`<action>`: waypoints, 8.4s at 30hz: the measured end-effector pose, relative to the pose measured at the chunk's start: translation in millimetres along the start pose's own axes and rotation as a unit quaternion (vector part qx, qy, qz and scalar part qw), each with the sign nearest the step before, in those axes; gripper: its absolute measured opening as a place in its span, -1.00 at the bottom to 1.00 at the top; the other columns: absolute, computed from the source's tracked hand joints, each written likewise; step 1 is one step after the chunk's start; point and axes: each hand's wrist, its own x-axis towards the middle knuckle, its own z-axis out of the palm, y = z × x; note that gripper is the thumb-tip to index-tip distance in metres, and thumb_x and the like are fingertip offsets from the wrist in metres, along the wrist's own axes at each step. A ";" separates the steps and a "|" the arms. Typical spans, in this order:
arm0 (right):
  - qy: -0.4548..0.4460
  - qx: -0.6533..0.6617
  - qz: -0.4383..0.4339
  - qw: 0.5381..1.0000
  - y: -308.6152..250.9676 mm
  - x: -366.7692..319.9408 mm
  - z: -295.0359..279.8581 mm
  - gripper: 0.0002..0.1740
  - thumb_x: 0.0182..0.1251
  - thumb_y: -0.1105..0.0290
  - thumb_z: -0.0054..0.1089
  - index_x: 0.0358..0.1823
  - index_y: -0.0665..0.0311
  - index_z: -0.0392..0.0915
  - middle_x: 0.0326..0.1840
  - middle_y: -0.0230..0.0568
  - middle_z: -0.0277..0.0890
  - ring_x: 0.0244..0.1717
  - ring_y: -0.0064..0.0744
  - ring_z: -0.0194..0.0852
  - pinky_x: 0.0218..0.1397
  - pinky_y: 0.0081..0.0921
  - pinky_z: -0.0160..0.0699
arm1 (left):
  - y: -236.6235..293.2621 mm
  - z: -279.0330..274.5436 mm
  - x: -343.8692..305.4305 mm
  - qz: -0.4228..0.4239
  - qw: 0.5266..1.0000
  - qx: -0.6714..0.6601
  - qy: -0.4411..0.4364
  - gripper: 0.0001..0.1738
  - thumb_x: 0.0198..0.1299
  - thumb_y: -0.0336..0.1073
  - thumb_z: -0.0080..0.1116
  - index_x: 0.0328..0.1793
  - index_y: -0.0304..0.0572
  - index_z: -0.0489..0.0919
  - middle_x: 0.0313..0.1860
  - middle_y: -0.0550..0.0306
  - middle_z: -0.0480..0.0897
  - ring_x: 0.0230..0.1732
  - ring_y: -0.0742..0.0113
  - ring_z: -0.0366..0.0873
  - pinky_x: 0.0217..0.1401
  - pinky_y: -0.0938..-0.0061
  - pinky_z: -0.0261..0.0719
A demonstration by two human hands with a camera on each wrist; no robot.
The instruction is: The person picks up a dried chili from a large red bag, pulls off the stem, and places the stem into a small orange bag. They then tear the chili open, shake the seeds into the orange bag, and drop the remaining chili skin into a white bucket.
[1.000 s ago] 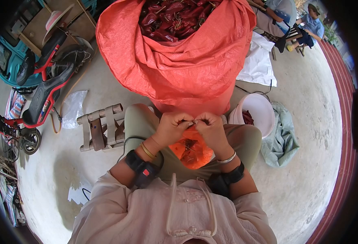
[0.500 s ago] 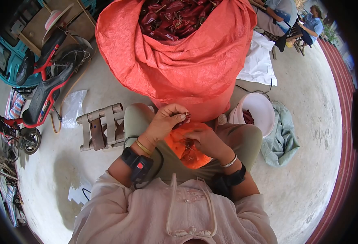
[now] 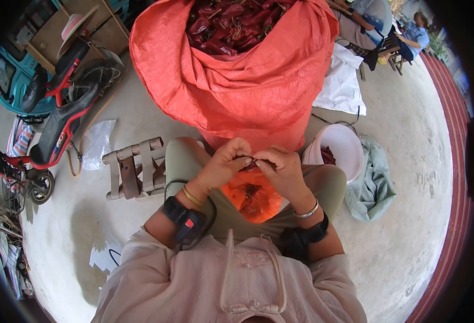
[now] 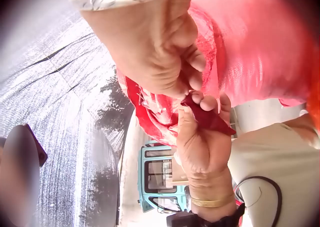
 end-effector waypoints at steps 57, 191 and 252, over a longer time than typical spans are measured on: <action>0.039 0.279 0.220 0.934 2.3 -9.1 4.9 -0.92 0.13 0.53 0.07 -0.40 0.38 0.52 -0.61 -0.38 0.45 -0.62 -0.72 0.33 -0.57 -0.76 0.32 | 3.6 6.8 -2.1 0.039 0.992 0.116 0.041 -0.91 0.11 -0.57 0.01 -0.26 -0.32 0.51 -0.33 0.28 0.55 -0.28 0.59 0.44 -0.17 0.67 0.43; 0.097 0.004 -0.002 0.995 3.5 17.8 -13.2 -0.96 0.00 0.54 0.15 -0.49 0.31 0.47 -0.56 -0.12 0.45 -0.56 -0.27 0.45 -0.49 -0.50 0.38 | 19.6 25.7 19.8 0.215 0.867 0.428 0.138 -0.65 -0.14 -0.45 0.30 -0.14 -0.26 0.54 -0.35 0.04 0.58 -0.38 0.34 0.55 -0.32 0.56 0.49; 0.489 0.575 0.275 0.595 104.5 -20.3 -92.4 -0.68 0.27 0.14 0.01 -0.18 0.25 0.41 -0.44 -0.36 0.48 -0.52 -0.54 0.39 -0.53 -0.63 0.34 | 43.8 12.3 26.9 0.207 0.897 0.367 0.131 -0.62 0.03 -0.52 0.16 0.04 -0.31 0.47 -0.37 0.17 0.60 -0.36 0.56 0.48 -0.25 0.66 0.46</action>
